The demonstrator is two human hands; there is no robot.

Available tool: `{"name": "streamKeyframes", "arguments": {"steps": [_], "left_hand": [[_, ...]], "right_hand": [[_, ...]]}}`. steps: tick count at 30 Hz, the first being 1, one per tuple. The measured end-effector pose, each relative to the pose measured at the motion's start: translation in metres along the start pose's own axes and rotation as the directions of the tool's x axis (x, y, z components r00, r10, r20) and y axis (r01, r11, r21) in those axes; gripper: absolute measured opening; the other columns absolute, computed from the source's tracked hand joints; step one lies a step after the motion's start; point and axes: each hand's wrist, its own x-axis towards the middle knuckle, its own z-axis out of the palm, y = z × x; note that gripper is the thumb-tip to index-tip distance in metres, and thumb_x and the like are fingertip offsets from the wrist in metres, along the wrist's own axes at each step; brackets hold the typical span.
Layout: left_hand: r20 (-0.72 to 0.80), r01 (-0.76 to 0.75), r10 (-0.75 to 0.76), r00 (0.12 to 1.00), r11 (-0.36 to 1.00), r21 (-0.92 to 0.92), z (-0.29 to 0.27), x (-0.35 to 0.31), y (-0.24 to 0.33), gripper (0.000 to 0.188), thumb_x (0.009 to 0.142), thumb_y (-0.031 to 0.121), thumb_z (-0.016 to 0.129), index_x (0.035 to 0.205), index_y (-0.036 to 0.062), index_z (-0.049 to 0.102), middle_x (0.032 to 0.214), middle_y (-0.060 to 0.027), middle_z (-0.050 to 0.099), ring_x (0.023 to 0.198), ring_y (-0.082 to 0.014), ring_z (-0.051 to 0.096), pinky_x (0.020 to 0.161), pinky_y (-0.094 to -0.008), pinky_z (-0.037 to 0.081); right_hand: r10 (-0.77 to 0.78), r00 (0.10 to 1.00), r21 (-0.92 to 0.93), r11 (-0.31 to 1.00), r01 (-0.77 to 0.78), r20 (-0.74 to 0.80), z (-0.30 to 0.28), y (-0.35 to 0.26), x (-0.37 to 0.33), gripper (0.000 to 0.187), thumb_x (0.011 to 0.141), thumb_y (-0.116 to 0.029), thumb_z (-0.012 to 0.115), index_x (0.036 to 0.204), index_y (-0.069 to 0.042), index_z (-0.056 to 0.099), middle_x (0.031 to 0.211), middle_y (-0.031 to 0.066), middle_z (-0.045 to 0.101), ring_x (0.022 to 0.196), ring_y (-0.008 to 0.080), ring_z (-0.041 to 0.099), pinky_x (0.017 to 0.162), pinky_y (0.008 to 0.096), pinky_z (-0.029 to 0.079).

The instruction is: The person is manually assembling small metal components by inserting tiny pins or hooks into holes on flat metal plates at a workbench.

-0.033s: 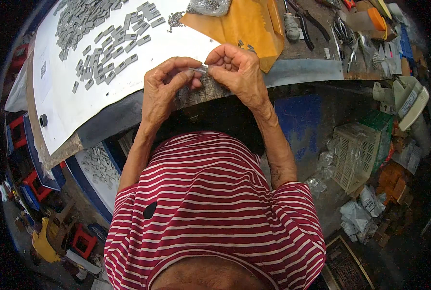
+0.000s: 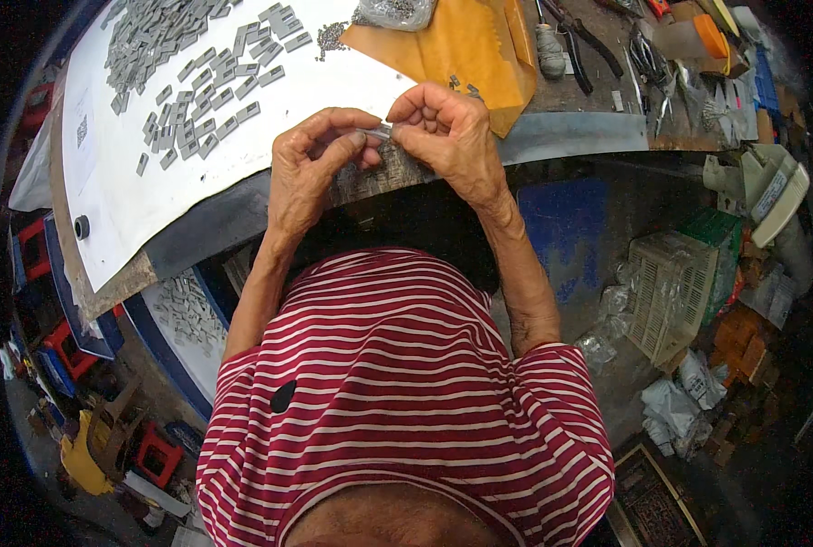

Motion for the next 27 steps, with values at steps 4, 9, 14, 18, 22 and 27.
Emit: {"name": "streamKeyframes", "arguments": {"steps": [4, 9, 14, 18, 22, 27], "left_hand": [[-0.019, -0.004, 0.005, 1.000, 0.996, 0.086, 0.001, -0.001, 0.001, 0.015, 0.085, 0.006, 0.053, 0.094, -0.0001, 0.062, 0.075, -0.0045, 0.061, 0.065, -0.0081, 0.057, 0.062, -0.0198, 0.049], [-0.048, 0.028, -0.027, 0.998, 1.000, 0.015, 0.003, -0.002, -0.003, 0.015, 0.085, 0.009, 0.055, 0.095, -0.0007, 0.061, 0.077, -0.0062, 0.063, 0.066, -0.0097, 0.057, 0.063, -0.0212, 0.046], [-0.061, 0.010, -0.013, 0.998, 0.999, -0.045, 0.006, -0.003, -0.001, 0.016, 0.086, 0.006, 0.053, 0.099, 0.0004, 0.060, 0.075, -0.0023, 0.060, 0.065, -0.0055, 0.055, 0.060, -0.0176, 0.046], [-0.077, 0.042, -0.044, 0.996, 0.998, -0.037, 0.005, -0.004, -0.004, 0.017, 0.085, 0.005, 0.052, 0.100, 0.0010, 0.059, 0.073, -0.0020, 0.059, 0.064, -0.0053, 0.054, 0.060, -0.0177, 0.045], [-0.084, -0.036, 0.049, 0.995, 0.988, 0.153, 0.006, -0.007, -0.008, 0.015, 0.084, 0.005, 0.053, 0.098, 0.0012, 0.060, 0.070, -0.0024, 0.060, 0.063, -0.0059, 0.054, 0.057, -0.0189, 0.045], [-0.082, -0.026, 0.041, 0.996, 0.984, 0.176, 0.005, -0.007, -0.009, 0.015, 0.084, 0.006, 0.054, 0.097, 0.0011, 0.060, 0.068, -0.0030, 0.060, 0.062, -0.0065, 0.055, 0.055, -0.0194, 0.046]], "right_hand": [[-0.013, 1.000, -0.049, 0.999, 0.013, -0.002, 0.000, 0.002, 0.000, 0.012, 0.074, 0.002, 0.060, 0.086, 0.003, 0.058, 0.072, -0.0002, 0.057, 0.063, 0.0024, 0.052, 0.056, 0.0146, 0.042], [-0.024, 0.999, -0.088, 0.996, 0.022, -0.023, 0.001, 0.006, 0.000, 0.012, 0.074, 0.002, 0.061, 0.085, 0.002, 0.058, 0.072, -0.0001, 0.057, 0.064, 0.0026, 0.052, 0.057, 0.0151, 0.043], [0.002, 1.000, -0.069, 0.998, -0.003, -0.014, 0.001, 0.006, -0.001, 0.013, 0.074, 0.001, 0.060, 0.087, 0.002, 0.057, 0.073, 0.0000, 0.057, 0.065, 0.0026, 0.053, 0.057, 0.0150, 0.043], [0.003, 1.000, -0.067, 0.998, -0.003, 0.000, 0.002, 0.004, -0.001, 0.013, 0.075, 0.001, 0.060, 0.087, 0.002, 0.057, 0.073, 0.0002, 0.057, 0.065, 0.0027, 0.053, 0.057, 0.0148, 0.043], [0.024, 1.000, -0.079, 0.997, -0.023, 0.004, 0.002, 0.005, -0.001, 0.012, 0.075, 0.000, 0.061, 0.086, 0.002, 0.057, 0.074, 0.0003, 0.057, 0.065, 0.0026, 0.053, 0.057, 0.0145, 0.043], [0.043, 0.999, -0.084, 0.996, -0.040, 0.032, -0.001, 0.006, 0.000, 0.012, 0.076, 0.000, 0.061, 0.087, 0.002, 0.057, 0.074, -0.0001, 0.057, 0.064, 0.0022, 0.052, 0.057, 0.0141, 0.043]]}}
